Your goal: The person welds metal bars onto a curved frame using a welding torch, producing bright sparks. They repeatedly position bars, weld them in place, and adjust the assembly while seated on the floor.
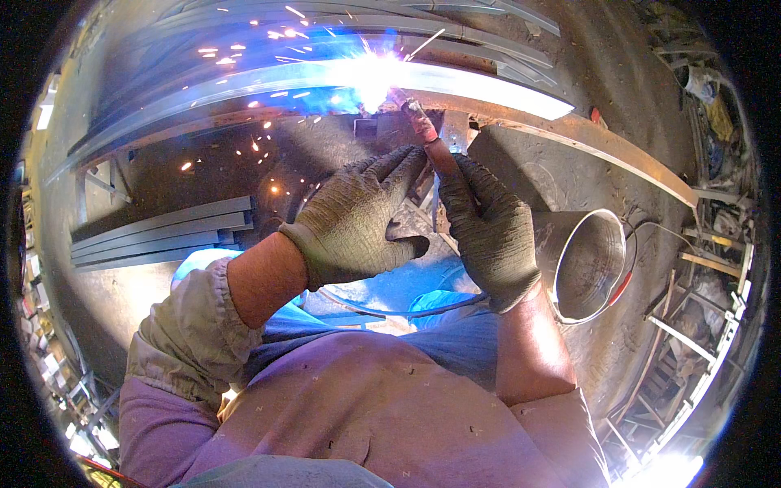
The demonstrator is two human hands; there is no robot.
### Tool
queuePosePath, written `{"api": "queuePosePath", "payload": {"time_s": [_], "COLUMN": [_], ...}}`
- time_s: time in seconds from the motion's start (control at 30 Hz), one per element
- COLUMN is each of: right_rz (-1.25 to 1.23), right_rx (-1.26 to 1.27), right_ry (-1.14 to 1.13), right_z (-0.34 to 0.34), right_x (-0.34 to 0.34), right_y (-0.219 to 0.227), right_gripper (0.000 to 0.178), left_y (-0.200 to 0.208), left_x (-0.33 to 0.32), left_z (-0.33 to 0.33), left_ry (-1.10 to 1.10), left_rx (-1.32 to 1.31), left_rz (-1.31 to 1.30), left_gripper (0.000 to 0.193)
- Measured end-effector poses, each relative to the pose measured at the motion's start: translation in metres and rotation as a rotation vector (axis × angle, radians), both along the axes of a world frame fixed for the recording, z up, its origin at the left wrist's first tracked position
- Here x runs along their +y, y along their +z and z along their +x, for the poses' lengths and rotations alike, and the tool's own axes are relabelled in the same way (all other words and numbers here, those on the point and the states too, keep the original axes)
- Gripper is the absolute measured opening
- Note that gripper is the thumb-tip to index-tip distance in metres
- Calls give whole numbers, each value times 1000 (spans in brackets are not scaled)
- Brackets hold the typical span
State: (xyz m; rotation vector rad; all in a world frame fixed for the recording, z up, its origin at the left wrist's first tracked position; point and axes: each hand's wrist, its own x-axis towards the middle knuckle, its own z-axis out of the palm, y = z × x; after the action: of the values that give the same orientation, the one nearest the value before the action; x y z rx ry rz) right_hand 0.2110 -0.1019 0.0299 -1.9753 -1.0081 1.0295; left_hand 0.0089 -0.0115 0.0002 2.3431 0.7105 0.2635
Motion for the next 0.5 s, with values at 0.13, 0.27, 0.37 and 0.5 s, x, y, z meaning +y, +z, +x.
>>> {"api": "queuePosePath", "payload": {"time_s": [0.13,0.27,0.37,0.5], "right_rz": [1,63,-9,-9], "right_rx": [45,-11,37,20], "right_ry": [-12,36,18,11], "right_z": [-1,-2,-2,-3], "right_x": [0,1,1,0], "right_y": [1,4,8,8], "right_gripper": [38,37,38,38], "left_y": [5,6,5,3], "left_x": [0,-2,-2,-2], "left_z": [-2,-2,-2,-1], "left_ry": [17,16,18,15], "left_rx": [47,21,30,16], "left_rz": [-68,-11,-32,-43], "left_gripper": [107,107,107,106]}}
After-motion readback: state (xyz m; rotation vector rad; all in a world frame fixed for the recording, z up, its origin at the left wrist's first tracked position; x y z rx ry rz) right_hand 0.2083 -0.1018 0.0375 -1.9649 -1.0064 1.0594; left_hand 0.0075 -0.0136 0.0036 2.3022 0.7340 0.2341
